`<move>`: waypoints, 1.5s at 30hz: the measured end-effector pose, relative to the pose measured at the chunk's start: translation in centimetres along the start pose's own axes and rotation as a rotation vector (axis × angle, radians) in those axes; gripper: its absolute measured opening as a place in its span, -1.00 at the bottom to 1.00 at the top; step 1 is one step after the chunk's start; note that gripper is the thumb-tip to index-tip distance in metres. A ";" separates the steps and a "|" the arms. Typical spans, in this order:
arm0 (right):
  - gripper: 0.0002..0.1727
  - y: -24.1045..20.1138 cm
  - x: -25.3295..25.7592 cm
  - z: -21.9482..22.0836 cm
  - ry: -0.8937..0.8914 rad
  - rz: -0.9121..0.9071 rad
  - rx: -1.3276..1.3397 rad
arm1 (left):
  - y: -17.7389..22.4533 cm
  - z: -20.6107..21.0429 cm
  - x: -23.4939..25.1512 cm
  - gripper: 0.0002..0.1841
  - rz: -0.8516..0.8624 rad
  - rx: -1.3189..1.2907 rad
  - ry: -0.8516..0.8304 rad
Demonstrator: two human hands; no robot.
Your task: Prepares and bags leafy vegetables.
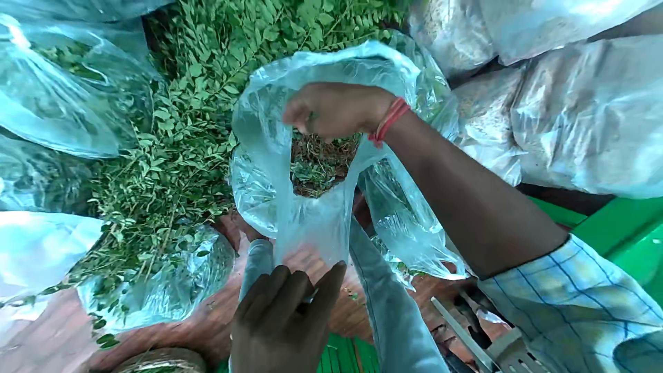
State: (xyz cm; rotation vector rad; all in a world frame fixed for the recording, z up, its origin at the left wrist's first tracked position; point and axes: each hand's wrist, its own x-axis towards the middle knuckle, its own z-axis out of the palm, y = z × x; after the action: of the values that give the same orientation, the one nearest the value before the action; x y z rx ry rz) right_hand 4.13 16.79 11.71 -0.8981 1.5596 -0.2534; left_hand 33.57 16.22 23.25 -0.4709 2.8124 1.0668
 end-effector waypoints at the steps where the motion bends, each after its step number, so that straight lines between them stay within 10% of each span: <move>1: -0.72 0.3 0.1 0.3 -0.007 0.039 -0.164 | 0.2 0.0 0.1 -0.71 0.004 0.001 -0.015; 3: -0.85 0.9 0.7 1.9 -0.061 0.129 -0.338 | 0.5 0.1 0.4 -0.71 0.020 -0.005 -0.029; 8: -0.41 5.1 4.4 11.8 -0.088 0.280 -0.386 | 0.9 0.2 0.8 -0.71 0.054 -0.018 -0.071; 11: -0.63 10.3 6.7 19.0 0.152 0.273 -0.377 | 1.0 0.0 0.5 -0.72 0.054 -0.016 -0.094; 20: -0.55 7.3 -0.2 8.4 0.192 0.186 0.076 | 1.3 0.9 0.4 -0.72 0.074 -0.037 -0.073; 28: -0.62 11.2 6.4 9.0 0.519 0.203 -0.374 | 3.0 1.1 1.1 -0.74 0.091 -0.036 -0.098; 38: -0.53 11.0 4.4 8.7 0.214 0.231 -0.144 | 2.7 0.8 1.3 -0.73 0.108 0.012 -0.077; 41: -0.56 10.1 0.6 8.1 -0.119 0.092 -0.538 | 2.3 0.8 1.2 -0.71 0.111 0.039 -0.076; 45: -0.41 10.6 -2.6 7.8 -0.066 -0.111 -0.572 | 2.8 1.5 1.3 -0.71 0.104 -0.017 -0.053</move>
State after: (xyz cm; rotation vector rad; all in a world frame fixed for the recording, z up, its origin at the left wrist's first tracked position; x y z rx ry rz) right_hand 6.98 28.19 5.30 -1.4230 1.5457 0.1573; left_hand 31.43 18.87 23.68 -0.2956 2.8112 1.1055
